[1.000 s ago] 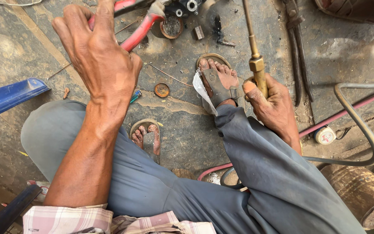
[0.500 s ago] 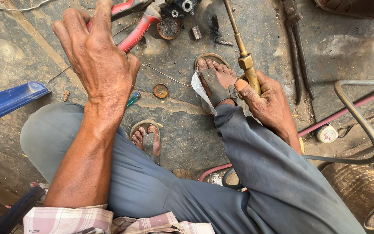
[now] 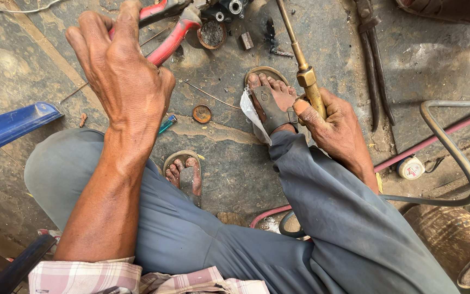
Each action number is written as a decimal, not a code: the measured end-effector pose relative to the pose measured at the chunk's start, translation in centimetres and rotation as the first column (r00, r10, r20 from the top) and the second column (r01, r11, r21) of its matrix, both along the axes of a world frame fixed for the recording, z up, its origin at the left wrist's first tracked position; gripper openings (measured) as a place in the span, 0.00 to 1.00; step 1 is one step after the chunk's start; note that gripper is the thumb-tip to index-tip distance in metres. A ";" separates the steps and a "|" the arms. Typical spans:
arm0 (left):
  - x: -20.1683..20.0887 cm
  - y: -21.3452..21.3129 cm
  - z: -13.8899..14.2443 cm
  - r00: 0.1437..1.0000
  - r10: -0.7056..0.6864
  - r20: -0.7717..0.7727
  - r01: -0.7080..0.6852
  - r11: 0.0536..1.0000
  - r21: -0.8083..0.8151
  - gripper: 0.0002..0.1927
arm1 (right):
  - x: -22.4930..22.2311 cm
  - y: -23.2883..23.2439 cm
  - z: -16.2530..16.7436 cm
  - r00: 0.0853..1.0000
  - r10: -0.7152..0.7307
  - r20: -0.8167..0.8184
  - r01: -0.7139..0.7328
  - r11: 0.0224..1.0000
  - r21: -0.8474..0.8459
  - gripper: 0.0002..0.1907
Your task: The person sits on the ground and brazes a copper wire onto an engine casing, holding a gas torch in one hand and feeding the wire with the other while the flame melts it against the metal. They then set the torch down, pick up pliers, and work on the brazed wire near the casing.
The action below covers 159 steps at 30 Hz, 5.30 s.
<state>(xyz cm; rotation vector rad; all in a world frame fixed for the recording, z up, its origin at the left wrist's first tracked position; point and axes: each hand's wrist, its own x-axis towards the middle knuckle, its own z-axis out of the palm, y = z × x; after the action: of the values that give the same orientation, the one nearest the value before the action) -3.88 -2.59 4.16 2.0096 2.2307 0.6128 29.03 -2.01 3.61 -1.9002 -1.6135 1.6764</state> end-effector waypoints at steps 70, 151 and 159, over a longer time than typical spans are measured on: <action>0.0 -0.1 0.3 1.000 -0.001 0.011 0.001 1.000 -0.015 0.46 | 0.1 0.0 -0.2 1.000 0.009 0.004 -0.009 1.000 0.008 0.25; -0.3 -0.2 -1.0 1.000 0.015 0.023 -0.014 0.999 -0.050 0.42 | 0.1 0.0 -0.1 0.999 0.025 0.032 -0.026 0.999 0.019 0.26; -0.1 -0.2 -0.1 1.000 0.005 0.030 -0.004 1.000 -0.030 0.43 | 0.2 0.1 -0.2 0.998 0.055 0.026 -0.057 0.997 0.056 0.25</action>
<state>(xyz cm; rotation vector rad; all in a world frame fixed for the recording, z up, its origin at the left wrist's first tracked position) -3.99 -2.76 4.07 1.9694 2.2144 0.6024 29.18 -1.92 3.43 -1.8727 -1.7198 1.6156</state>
